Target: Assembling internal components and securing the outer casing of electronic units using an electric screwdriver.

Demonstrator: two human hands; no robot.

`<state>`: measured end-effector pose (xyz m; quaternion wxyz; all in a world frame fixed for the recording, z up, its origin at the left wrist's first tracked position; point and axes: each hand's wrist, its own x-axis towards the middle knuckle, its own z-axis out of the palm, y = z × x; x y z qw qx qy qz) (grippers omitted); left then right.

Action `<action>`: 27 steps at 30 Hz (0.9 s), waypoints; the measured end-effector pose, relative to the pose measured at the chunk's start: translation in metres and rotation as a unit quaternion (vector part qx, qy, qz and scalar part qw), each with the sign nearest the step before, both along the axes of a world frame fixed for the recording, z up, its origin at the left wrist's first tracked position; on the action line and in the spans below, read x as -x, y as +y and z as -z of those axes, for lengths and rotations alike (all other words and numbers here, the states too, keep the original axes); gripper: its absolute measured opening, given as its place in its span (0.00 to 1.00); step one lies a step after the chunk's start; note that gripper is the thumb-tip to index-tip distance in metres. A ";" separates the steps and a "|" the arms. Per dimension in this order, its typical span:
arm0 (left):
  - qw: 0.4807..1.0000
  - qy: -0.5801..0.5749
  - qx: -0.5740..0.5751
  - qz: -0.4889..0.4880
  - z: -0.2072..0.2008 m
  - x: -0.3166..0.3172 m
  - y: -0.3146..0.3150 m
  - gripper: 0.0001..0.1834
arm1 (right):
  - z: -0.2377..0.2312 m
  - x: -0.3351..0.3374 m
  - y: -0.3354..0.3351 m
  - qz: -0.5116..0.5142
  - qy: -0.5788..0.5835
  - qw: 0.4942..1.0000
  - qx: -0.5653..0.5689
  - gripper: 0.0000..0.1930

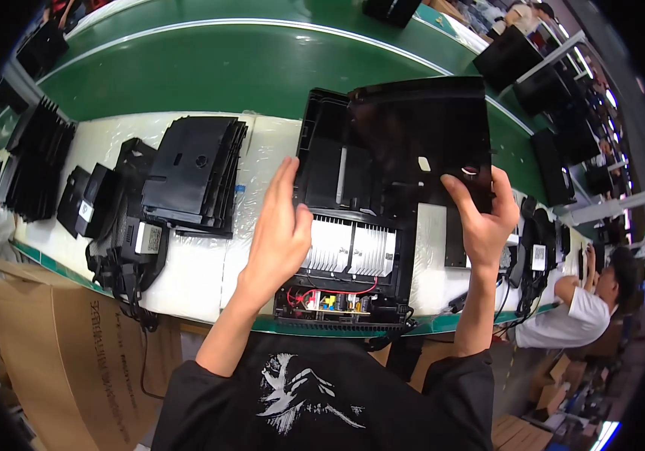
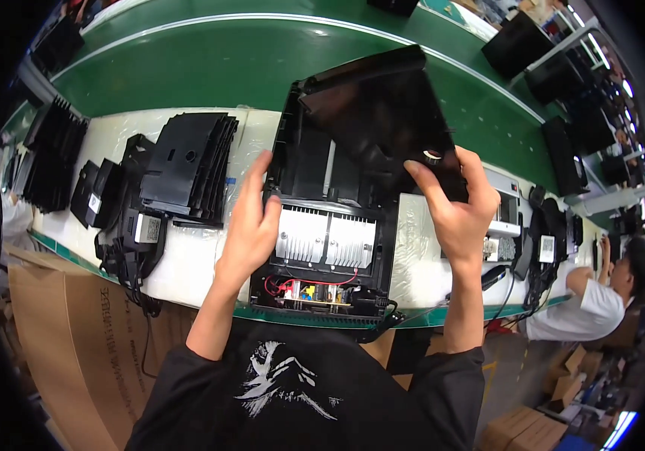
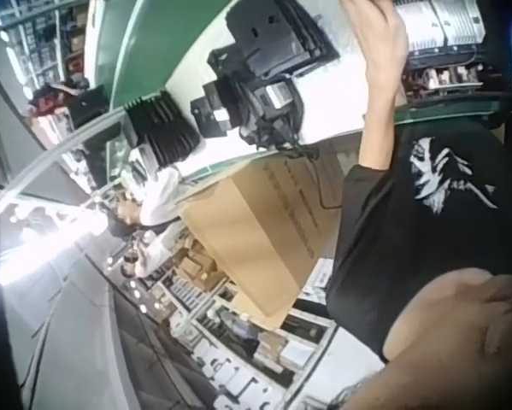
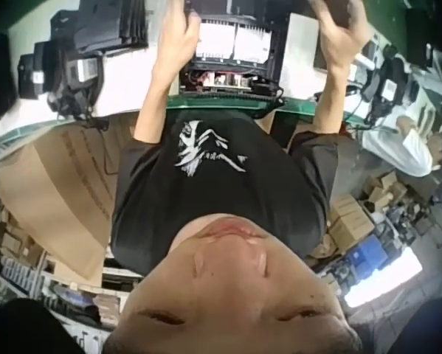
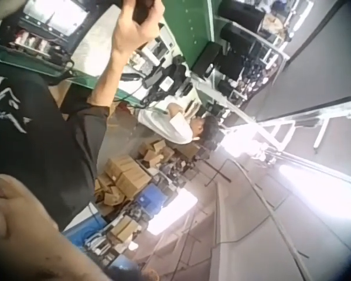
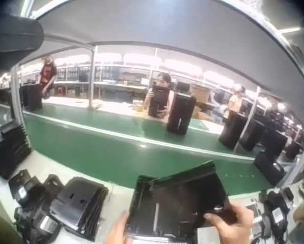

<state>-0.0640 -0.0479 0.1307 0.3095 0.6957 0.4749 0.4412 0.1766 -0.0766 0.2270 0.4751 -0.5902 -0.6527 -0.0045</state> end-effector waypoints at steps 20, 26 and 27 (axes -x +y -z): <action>0.997 -0.060 0.050 -0.004 0.012 0.006 -0.001 0.28 | 0.013 -0.001 0.026 -0.114 -0.130 0.985 0.022 0.13; 0.997 -0.062 0.044 0.002 0.011 0.007 -0.001 0.27 | 0.015 0.001 0.025 -0.106 -0.129 0.986 0.019 0.13; 0.997 -0.059 0.047 0.003 0.011 0.007 -0.001 0.27 | 0.017 0.001 0.025 -0.107 -0.126 0.986 0.033 0.12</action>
